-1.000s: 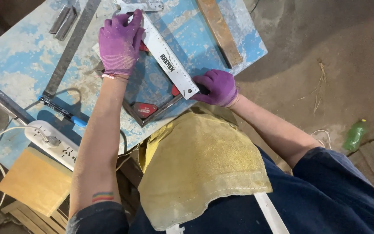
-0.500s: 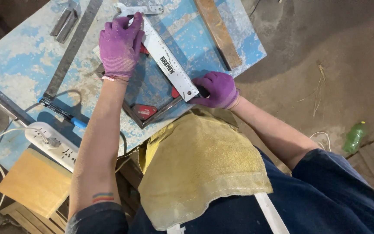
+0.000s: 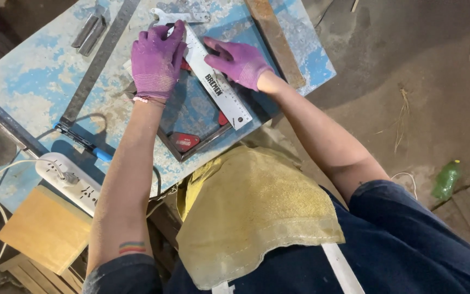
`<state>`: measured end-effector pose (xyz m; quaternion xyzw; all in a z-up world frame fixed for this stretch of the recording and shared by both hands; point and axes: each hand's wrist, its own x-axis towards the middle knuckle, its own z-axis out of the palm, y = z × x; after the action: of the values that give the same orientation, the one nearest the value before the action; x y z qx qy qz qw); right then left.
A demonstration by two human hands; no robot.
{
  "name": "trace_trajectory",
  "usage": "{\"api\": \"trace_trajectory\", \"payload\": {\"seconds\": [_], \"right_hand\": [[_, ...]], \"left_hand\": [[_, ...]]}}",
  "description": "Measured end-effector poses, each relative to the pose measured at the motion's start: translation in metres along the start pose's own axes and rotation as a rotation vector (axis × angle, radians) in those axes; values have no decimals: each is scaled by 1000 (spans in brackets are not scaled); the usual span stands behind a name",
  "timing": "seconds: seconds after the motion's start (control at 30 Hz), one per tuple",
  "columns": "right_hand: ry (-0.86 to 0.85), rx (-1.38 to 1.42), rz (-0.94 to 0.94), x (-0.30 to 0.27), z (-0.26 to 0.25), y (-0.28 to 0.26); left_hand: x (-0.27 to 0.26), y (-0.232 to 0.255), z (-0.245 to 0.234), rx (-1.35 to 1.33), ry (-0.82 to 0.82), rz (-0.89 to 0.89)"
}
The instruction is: Aligning and measuring the components of a rectangular frame on a workbench using magnetic corner clamps and a ruler.
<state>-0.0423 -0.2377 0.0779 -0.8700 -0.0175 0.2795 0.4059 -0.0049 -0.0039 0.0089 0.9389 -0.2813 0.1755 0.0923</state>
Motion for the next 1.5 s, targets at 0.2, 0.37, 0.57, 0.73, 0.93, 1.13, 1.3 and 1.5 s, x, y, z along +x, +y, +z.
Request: {"api": "trace_trajectory", "payload": {"seconds": [0.2, 0.37, 0.57, 0.73, 0.93, 1.13, 1.3, 1.5], "right_hand": [[-37, 91, 0, 11, -6, -1], [-79, -6, 32, 11, -8, -6], [-114, -43, 10, 8, -10, -7], [-129, 268, -39, 17, -9, 14], [-43, 448, -70, 34, -7, 46], [382, -443, -812, 69, 10, 95], [106, 820, 112, 29, -1, 30], [103, 698, -21, 14, 0, 17]], "left_hand": [[-2, -3, 8, 6, 13, -7], [-3, -3, 11, 28, 5, -12], [-2, -1, 8, 19, 0, -3], [8, -11, -3, -113, -84, -16], [24, -47, 5, -552, -263, -114], [-7, -41, -51, -721, 122, -533], [-67, 38, -124, -967, 281, -997], [-155, 77, -70, -946, 496, -1315]]}}
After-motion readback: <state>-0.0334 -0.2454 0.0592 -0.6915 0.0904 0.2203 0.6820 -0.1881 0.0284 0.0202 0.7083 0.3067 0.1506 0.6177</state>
